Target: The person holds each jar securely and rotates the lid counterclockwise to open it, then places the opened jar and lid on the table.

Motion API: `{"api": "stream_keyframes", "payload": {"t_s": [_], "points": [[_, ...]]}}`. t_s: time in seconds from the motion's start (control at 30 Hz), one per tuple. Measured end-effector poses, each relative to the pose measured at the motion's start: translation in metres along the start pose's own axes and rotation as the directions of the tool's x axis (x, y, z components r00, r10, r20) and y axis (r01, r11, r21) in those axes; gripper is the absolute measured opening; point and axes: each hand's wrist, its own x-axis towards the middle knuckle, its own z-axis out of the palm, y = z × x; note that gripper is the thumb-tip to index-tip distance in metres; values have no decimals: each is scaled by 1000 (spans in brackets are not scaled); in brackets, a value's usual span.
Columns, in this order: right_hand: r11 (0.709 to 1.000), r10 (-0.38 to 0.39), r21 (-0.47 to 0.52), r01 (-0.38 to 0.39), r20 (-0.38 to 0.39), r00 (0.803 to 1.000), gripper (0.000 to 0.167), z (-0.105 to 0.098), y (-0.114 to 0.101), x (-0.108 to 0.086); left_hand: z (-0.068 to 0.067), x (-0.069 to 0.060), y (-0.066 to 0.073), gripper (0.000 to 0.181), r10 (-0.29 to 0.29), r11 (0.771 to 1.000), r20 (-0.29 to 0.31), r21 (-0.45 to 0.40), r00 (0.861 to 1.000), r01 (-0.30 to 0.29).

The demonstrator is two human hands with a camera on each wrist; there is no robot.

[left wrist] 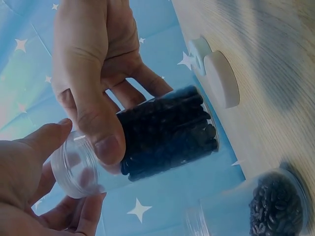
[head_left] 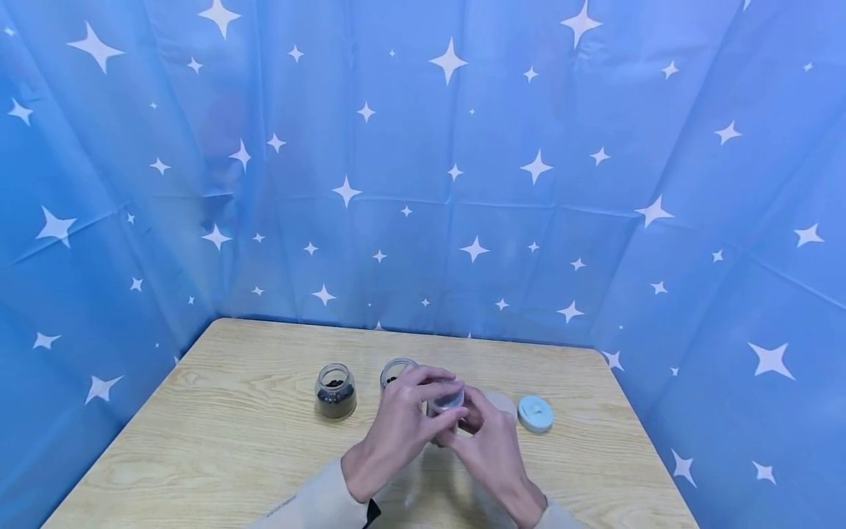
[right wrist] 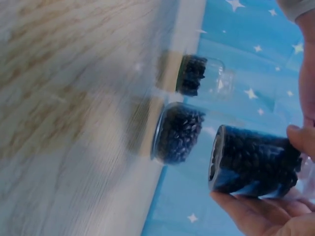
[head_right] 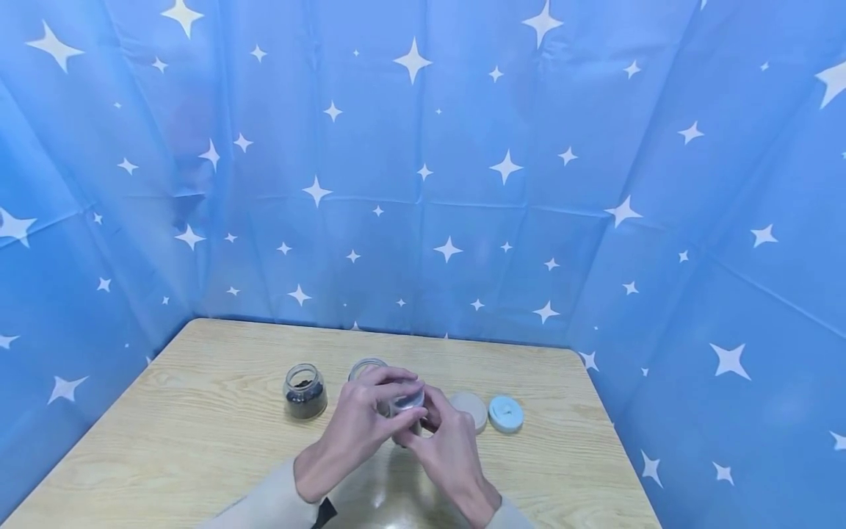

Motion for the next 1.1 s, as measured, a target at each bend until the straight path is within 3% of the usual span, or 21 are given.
{"api": "stream_keyframes", "payload": {"t_s": [0.37, 0.77, 1.1], "points": [[999, 45, 21, -45, -2, 999, 63, -2, 2, 1, 3, 3, 0, 40, 11, 1000, -11, 22, 1000, -11], [993, 103, 56, -106, 57, 993, 65, -7, 4, -1, 1, 2, -6, 41, 37, 999, 54, 35, 998, -39], [998, 25, 53, -31, 114, 993, 63, -12, 8, -2, -9, 3, -10, 42, 71, 997, 131, 6, 989, -72]]}}
